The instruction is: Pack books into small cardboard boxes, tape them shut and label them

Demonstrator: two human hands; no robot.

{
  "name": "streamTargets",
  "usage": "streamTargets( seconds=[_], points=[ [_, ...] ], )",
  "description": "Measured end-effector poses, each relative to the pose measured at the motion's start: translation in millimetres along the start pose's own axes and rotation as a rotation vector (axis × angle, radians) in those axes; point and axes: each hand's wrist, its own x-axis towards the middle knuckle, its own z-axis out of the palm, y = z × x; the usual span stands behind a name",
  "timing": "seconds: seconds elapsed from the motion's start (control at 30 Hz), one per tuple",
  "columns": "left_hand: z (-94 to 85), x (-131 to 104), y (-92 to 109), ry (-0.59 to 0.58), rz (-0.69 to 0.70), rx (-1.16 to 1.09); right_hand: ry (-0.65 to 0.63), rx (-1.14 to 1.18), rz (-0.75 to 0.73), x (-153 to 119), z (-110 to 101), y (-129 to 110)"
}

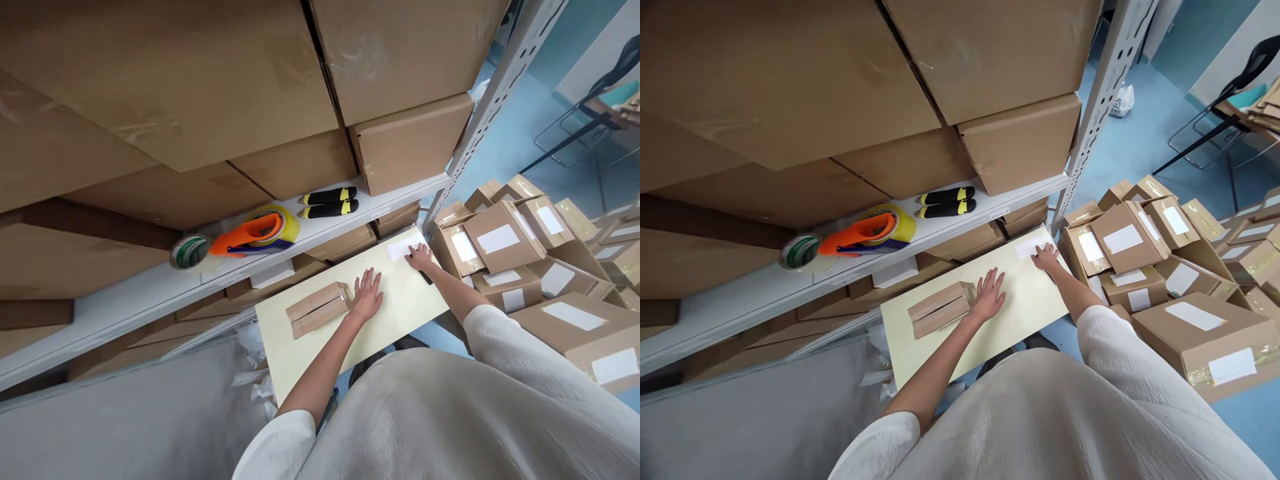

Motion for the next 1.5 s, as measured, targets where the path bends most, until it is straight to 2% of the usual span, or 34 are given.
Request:
streamTargets(
  seconds=[0.07, 0.27, 0.43, 0.63, 0.87, 1.0, 1.17, 1.27, 1.5],
  points=[
    [2.5, 4, 2, 0.003, -0.004, -0.006, 0.040, 0.001, -0.031, 3, 2, 2],
    [6.8, 19, 3, 0.007, -0.033, -0.144, 0.361, 0.151, -0.214, 4, 0, 1],
    [15.8, 43, 1, 0.063, -0.156, -0.405, 0.493, 0.330, -0.204, 4, -11, -3],
    [17.4, 70, 3, 0.132, -0.204, -0.667, 0.446, 0.421, -0.264, -1, -26, 1],
    [15.9, 100, 4, 0.111, -0.415, -0.912, 0.377, 0.377, -0.105, -11, -44, -2],
    [21.4, 125, 14, 0.120, -0.558, -1.090, 0.398, 0.385, -0.148, -13, -44, 1],
    [25.9, 157, 30, 0.124, -0.614, -1.192, 0.399, 0.409, -0.155, -8, -39, 4],
    [29.3, 166, 36, 0.132, -0.680, -1.244, 0.362, 0.392, -0.157, -5, -36, 5],
    [31.4, 164, 36, 0.066, -0.586, -1.296, 0.221, 0.325, -0.196, -4, -28, 6]
  ],
)
